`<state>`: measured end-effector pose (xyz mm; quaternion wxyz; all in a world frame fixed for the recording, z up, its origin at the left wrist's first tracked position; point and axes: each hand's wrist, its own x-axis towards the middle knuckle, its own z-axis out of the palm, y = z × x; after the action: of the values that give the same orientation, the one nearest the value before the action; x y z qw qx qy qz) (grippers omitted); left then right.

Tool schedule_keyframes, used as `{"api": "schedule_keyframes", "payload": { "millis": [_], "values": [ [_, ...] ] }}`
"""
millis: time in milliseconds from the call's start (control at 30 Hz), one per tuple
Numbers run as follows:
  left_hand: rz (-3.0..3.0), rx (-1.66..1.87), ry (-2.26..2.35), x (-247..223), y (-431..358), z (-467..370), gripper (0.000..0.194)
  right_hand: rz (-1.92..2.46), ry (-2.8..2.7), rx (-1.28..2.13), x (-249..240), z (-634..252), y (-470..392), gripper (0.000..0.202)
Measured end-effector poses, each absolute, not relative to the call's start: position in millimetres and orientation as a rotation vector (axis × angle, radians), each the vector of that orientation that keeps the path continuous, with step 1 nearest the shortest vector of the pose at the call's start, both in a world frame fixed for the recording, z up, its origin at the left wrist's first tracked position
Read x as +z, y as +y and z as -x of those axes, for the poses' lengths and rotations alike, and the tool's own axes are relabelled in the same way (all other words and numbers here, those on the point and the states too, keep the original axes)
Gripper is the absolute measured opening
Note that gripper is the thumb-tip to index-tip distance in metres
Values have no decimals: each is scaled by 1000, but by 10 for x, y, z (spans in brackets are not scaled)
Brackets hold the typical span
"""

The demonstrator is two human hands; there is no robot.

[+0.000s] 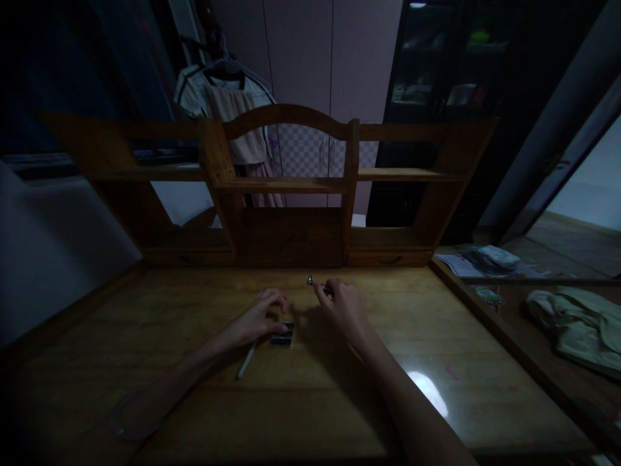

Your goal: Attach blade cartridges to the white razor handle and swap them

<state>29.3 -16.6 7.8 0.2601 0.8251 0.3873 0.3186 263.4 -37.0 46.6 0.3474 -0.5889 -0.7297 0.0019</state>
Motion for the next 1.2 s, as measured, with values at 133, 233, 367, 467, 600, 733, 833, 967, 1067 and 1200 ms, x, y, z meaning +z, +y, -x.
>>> {"api": "schedule_keyframes", "payload": {
  "millis": [133, 233, 367, 467, 600, 733, 833, 967, 1067, 1200],
  "values": [
    [-2255, 953, 1128, 197, -90, -280, 24, 1477, -1824, -26, 394, -2697, -290, 27],
    [-2237, 852, 1325, 328, -158, -142, 20, 1462, -1775, -67, 336, -2784, -206, 16],
    [-2206, 453, 1541, 336, -458, 93, 29, 1390, -1725, -39, 282, -2846, -138, 14],
    [-2204, 333, 1663, 224, -612, 140, 31, 1315, -1699, 3, 259, -2821, -139, 20],
    [-2170, 298, 1673, 162, -540, 65, 20, 1238, -1692, 52, 246, -2764, -177, 19],
    [-2133, 453, 1671, 321, -349, 9, 21, 1199, -1673, 160, 240, -2733, -220, 12],
    [-2056, 700, 1418, 404, -214, -35, 31, 1194, -1562, 284, 307, -2695, -267, 11],
    [-1697, 900, 1192, 223, -13, -137, 36, 1010, -1254, 575, 680, -2561, -465, 13],
    [-1546, 966, 1117, 36, 87, -196, 36, 711, -1077, 934, 1135, -2418, -878, 15],
    [-1549, 1110, 1071, 51, 35, -208, 40, 548, -1001, 1310, 1597, -2302, -1782, 20]
  ]
}}
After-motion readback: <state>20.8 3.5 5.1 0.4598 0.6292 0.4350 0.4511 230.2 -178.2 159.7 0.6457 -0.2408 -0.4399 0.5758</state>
